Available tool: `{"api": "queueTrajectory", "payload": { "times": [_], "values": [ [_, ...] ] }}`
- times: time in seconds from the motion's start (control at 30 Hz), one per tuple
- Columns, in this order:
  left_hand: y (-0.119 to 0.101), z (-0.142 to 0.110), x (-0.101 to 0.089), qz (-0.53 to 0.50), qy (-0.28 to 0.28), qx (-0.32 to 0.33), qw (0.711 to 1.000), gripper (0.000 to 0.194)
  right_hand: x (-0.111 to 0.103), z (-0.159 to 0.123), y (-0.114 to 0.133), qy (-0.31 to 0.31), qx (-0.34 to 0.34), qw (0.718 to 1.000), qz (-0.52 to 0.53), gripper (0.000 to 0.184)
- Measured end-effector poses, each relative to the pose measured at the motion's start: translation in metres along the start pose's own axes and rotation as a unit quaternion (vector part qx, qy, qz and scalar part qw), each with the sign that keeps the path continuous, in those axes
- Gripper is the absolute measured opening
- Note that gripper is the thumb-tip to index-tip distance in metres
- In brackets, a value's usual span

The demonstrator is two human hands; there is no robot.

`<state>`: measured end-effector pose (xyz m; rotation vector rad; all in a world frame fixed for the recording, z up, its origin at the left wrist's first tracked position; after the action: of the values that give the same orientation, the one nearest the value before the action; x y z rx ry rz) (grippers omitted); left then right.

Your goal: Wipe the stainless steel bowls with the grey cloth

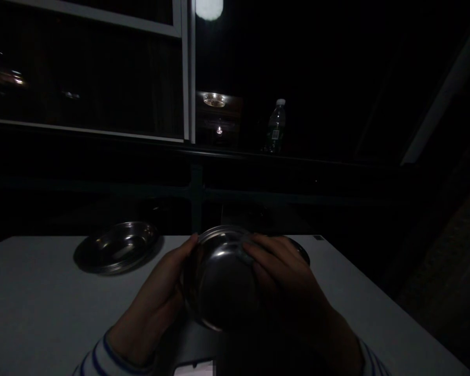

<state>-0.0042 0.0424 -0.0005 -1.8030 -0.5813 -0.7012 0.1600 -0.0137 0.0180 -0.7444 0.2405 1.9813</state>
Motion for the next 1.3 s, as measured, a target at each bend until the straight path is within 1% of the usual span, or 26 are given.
{"api": "queueTrajectory", "payload": {
  "times": [0.07,0.17,0.23,0.3,0.37,0.43,0.5,0.57,0.6,0.67,0.77,0.87,0.93,1.1,1.17,1.23,1.3],
  "values": [
    [0.003,-0.002,0.002,0.003,-0.002,-0.009,1.000,0.022,-0.001,0.000,-0.001,0.000,-0.003,1.000,0.006,0.031],
    [0.000,0.000,-0.001,-0.020,-0.027,0.029,0.999,0.022,-0.002,0.000,-0.004,0.002,0.008,1.000,0.017,0.030],
    [0.000,0.001,-0.004,-0.027,-0.033,0.038,0.998,0.019,-0.002,0.001,-0.005,-0.003,0.016,1.000,0.024,0.029],
    [0.003,0.002,-0.004,-0.009,-0.010,0.011,1.000,0.016,-0.003,0.002,-0.004,-0.011,0.008,1.000,0.028,0.028],
    [0.008,0.002,-0.001,0.015,0.022,-0.030,0.999,0.016,-0.004,0.002,-0.002,-0.012,-0.011,0.999,0.030,0.028],
    [0.009,0.002,-0.001,0.018,0.026,-0.040,0.999,0.018,-0.006,0.002,-0.003,-0.011,-0.015,0.999,0.035,0.028],
    [0.003,0.002,-0.004,-0.001,-0.003,-0.010,1.000,0.018,-0.007,0.001,-0.007,-0.008,0.002,0.999,0.047,0.028],
    [-0.002,0.002,-0.008,-0.004,-0.019,0.013,1.000,0.016,-0.008,0.000,-0.010,-0.002,0.014,0.998,0.058,0.029],
    [-0.002,0.001,-0.009,0.008,-0.017,0.017,1.000,0.014,-0.007,0.000,-0.010,0.005,0.011,0.998,0.060,0.029],
    [0.001,0.001,-0.009,0.066,0.009,0.012,0.998,0.016,-0.004,0.000,-0.007,0.019,-0.008,0.998,0.056,0.028],
    [0.013,0.000,-0.005,0.149,0.057,-0.021,0.987,0.026,0.003,0.000,0.005,0.043,-0.046,0.998,0.029,0.027],
    [0.020,0.000,-0.002,0.167,0.066,-0.020,0.983,0.029,0.009,-0.001,0.014,0.062,-0.068,0.996,-0.001,0.028],
    [0.018,0.000,-0.003,0.167,0.060,-0.007,0.984,0.030,0.010,-0.001,0.012,0.059,-0.061,0.996,0.000,0.028],
    [0.009,-0.001,-0.007,0.153,0.014,0.011,0.988,0.028,0.007,-0.001,-0.009,0.040,0.013,0.998,0.039,0.028],
    [0.011,0.000,-0.007,0.148,0.019,0.008,0.989,0.029,0.009,-0.001,-0.008,0.040,0.019,0.998,0.043,0.028],
    [0.016,0.003,-0.007,0.139,0.032,-0.001,0.990,0.028,0.011,-0.001,0.002,0.034,-0.010,0.999,0.031,0.028],
    [0.020,0.004,-0.008,0.135,0.040,-0.005,0.990,0.029,0.013,-0.002,0.014,0.023,-0.054,0.998,0.010,0.028]
  ]
}}
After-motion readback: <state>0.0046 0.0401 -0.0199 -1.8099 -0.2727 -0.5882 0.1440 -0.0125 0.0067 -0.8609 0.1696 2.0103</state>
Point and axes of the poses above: each hand's wrist, its own z-axis towards the middle knuckle, its own x-axis out of the palm, y = z × x, the point moved 4 cm from there along z, towards the middle knuckle, and after that the axes turned 9 degrees about -z, right-handed, at the moved point
